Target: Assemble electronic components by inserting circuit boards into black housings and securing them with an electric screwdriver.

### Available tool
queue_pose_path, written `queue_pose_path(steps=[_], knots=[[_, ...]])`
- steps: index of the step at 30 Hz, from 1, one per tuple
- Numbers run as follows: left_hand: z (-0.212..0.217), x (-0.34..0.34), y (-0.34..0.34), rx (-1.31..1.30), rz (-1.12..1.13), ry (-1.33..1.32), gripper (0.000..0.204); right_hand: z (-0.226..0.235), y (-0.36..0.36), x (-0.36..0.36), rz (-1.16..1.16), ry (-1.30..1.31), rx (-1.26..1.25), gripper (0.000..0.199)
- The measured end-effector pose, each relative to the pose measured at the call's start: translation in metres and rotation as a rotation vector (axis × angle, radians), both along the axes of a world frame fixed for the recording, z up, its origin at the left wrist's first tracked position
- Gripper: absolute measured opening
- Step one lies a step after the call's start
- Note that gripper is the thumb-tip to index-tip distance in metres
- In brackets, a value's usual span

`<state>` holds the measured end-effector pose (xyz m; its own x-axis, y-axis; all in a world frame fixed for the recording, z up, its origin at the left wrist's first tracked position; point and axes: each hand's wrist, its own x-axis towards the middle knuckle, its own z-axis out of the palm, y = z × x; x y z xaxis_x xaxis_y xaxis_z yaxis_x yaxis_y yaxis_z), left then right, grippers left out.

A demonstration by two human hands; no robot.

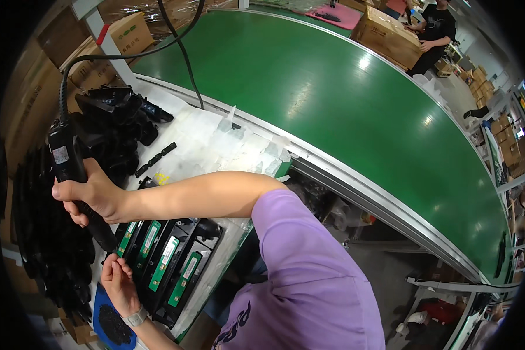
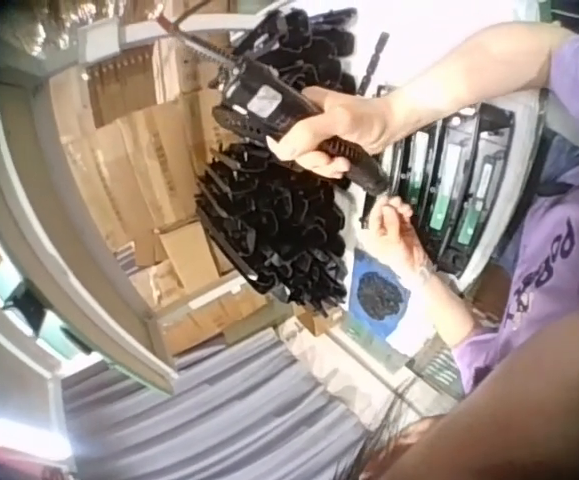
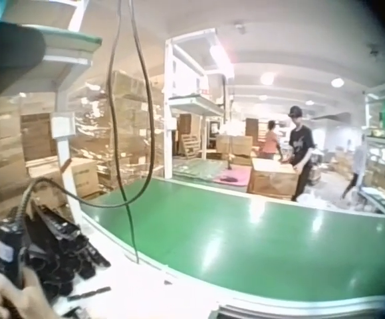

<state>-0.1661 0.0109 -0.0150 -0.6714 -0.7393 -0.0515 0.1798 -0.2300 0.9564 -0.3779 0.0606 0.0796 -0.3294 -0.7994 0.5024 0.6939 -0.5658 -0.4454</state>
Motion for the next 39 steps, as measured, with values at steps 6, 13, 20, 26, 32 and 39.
queue_pose_path(steps=[6,13,20,26,32,39], knots=[[0.003,-0.003,0.004,-0.028,0.03,-0.046,0.021,-0.004,0.0,0.002,-0.045,-0.02,0.026,0.022],[0.001,0.0,0.003,-0.022,0.013,-0.047,0.02,-0.007,-0.002,0.005,-0.046,-0.031,0.028,0.023],[-0.003,-0.001,0.003,-0.039,-0.015,-0.009,0.017,-0.007,0.0,0.006,-0.003,-0.059,0.051,0.022],[-0.005,-0.003,0.006,0.018,0.01,0.032,0.018,-0.004,0.003,0.006,-0.055,-0.091,0.083,0.023],[-0.002,-0.003,0.008,-0.001,0.028,0.026,0.023,-0.001,-0.002,0.008,-0.036,-0.121,0.165,0.024],[0.023,-0.009,-0.007,0.031,0.36,0.157,0.031,-0.011,-0.008,-0.018,0.116,0.402,0.024,0.029]])
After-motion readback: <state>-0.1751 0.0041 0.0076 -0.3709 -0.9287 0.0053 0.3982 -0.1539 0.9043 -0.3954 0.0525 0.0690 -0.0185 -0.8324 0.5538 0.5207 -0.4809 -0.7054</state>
